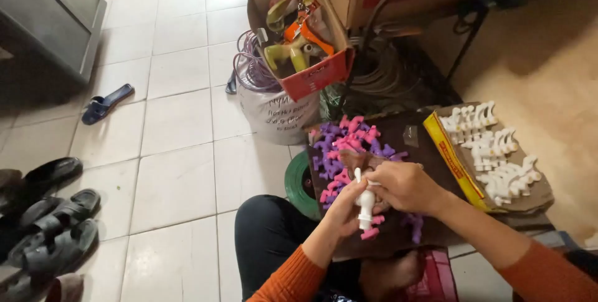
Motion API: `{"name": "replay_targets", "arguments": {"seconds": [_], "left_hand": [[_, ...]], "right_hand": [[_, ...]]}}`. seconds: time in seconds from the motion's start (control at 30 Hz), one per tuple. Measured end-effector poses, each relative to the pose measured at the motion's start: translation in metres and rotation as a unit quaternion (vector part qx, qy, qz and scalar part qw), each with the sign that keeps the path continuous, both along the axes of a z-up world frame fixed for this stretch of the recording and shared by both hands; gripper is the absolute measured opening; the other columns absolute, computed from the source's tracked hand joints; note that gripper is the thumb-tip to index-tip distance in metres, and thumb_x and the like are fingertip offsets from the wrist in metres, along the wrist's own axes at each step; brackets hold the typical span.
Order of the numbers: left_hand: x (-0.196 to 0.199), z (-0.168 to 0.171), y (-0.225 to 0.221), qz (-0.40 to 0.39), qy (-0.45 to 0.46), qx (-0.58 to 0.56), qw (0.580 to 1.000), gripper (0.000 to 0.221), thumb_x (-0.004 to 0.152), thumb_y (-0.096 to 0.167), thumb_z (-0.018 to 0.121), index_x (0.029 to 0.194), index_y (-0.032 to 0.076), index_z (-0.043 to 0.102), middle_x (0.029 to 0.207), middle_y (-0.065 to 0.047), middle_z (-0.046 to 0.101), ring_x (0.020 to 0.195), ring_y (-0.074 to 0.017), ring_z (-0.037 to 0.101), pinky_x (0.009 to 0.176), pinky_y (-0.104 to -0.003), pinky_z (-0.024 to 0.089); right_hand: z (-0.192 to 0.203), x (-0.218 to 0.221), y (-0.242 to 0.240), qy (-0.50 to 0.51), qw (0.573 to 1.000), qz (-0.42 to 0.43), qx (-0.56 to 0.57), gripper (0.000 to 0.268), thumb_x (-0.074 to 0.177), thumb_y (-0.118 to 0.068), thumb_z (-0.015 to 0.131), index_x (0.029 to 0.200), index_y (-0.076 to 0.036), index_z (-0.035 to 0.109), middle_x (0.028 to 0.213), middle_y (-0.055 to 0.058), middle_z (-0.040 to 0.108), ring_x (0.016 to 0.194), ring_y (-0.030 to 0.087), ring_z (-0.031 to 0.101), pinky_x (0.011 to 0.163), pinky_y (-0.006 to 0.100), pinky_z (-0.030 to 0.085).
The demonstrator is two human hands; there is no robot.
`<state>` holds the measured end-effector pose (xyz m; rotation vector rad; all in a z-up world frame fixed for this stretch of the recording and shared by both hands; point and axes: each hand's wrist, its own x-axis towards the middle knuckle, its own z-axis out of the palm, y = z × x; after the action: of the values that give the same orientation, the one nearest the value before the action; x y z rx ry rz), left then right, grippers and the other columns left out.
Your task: Assembling plastic water taps by manually fitting various internal components into the tap bodies.
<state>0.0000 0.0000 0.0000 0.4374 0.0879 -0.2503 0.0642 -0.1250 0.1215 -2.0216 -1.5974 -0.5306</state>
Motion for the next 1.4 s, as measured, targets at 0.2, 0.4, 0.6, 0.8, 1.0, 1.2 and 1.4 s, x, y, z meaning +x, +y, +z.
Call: {"name": "replay_targets", "arguments": {"seconds": [0.2, 0.4, 0.6, 0.8, 1.0, 1.2, 1.4], "left_hand": [[-0.001, 0.027, -0.017, 0.132, -0.012, 0.030, 0.991, 0.022, 0.090, 0.019, 0.065, 0.105, 0.007, 0.055, 0.084, -0.008, 0.063, 0.074, -0.0156, 0.064, 0.066, -0.034, 0.058], [0.018, -0.006, -0.008, -0.009, 0.087, -0.019, 0.996, 0.025, 0.086, 0.030, 0.068, 0.089, 0.006, 0.060, 0.075, -0.012, 0.061, 0.060, -0.0198, 0.064, 0.053, -0.030, 0.058], [-0.008, 0.058, -0.017, 0.125, 0.034, 0.050, 0.990, 0.018, 0.085, 0.016, 0.069, 0.094, 0.004, 0.058, 0.076, -0.012, 0.061, 0.067, -0.0198, 0.066, 0.059, -0.033, 0.059], [0.005, 0.023, -0.026, 0.148, 0.015, 0.068, 0.987, 0.018, 0.089, 0.013, 0.064, 0.105, 0.005, 0.058, 0.075, -0.014, 0.062, 0.065, -0.0224, 0.066, 0.058, -0.034, 0.059], [0.013, 0.007, -0.028, 0.083, 0.018, 0.021, 0.996, 0.024, 0.088, 0.015, 0.065, 0.109, 0.003, 0.060, 0.086, -0.017, 0.067, 0.074, -0.0224, 0.069, 0.058, -0.032, 0.060], [0.008, 0.005, -0.032, 0.028, 0.088, 0.035, 0.995, 0.022, 0.087, 0.018, 0.068, 0.099, 0.002, 0.061, 0.077, -0.014, 0.065, 0.068, -0.0214, 0.068, 0.054, -0.027, 0.060], [0.014, 0.006, -0.032, 0.037, 0.079, -0.013, 0.996, 0.025, 0.085, 0.016, 0.072, 0.102, 0.002, 0.060, 0.081, -0.016, 0.066, 0.071, -0.0267, 0.069, 0.058, -0.035, 0.061]], "right_hand": [[-0.011, -0.002, -0.001, 0.321, 0.906, -0.263, -0.086, 0.021, 0.078, -0.043, 0.064, 0.094, -0.029, 0.062, 0.060, 0.000, 0.070, 0.077, 0.021, 0.069, 0.071, 0.032, 0.050], [0.018, 0.003, 0.005, -0.197, 0.980, 0.031, -0.014, 0.027, 0.089, -0.037, 0.051, 0.094, -0.012, 0.060, 0.075, 0.008, 0.050, 0.061, 0.024, 0.052, 0.052, 0.031, 0.046], [-0.060, 0.023, -0.013, 0.051, 0.991, -0.115, 0.038, 0.024, 0.079, -0.033, 0.069, 0.088, -0.012, 0.062, 0.061, 0.004, 0.060, 0.057, 0.025, 0.062, 0.052, 0.033, 0.051], [-0.029, 0.005, -0.014, 0.200, 0.960, -0.176, -0.082, 0.027, 0.086, -0.035, 0.057, 0.104, -0.016, 0.054, 0.077, 0.013, 0.069, 0.074, 0.030, 0.068, 0.066, 0.041, 0.054], [-0.017, 0.006, -0.025, 0.088, 0.995, -0.040, -0.001, 0.018, 0.085, -0.018, 0.060, 0.100, -0.009, 0.060, 0.079, 0.007, 0.060, 0.076, 0.026, 0.064, 0.065, 0.034, 0.053], [-0.008, 0.010, -0.042, -0.026, 0.993, 0.040, -0.106, 0.022, 0.083, -0.006, 0.052, 0.104, -0.012, 0.056, 0.092, 0.009, 0.055, 0.085, 0.028, 0.058, 0.069, 0.036, 0.052], [0.030, -0.006, -0.028, 0.158, 0.987, 0.020, 0.000, 0.033, 0.077, -0.011, 0.065, 0.110, -0.013, 0.064, 0.090, 0.006, 0.063, 0.087, 0.027, 0.063, 0.074, 0.036, 0.051]]}}
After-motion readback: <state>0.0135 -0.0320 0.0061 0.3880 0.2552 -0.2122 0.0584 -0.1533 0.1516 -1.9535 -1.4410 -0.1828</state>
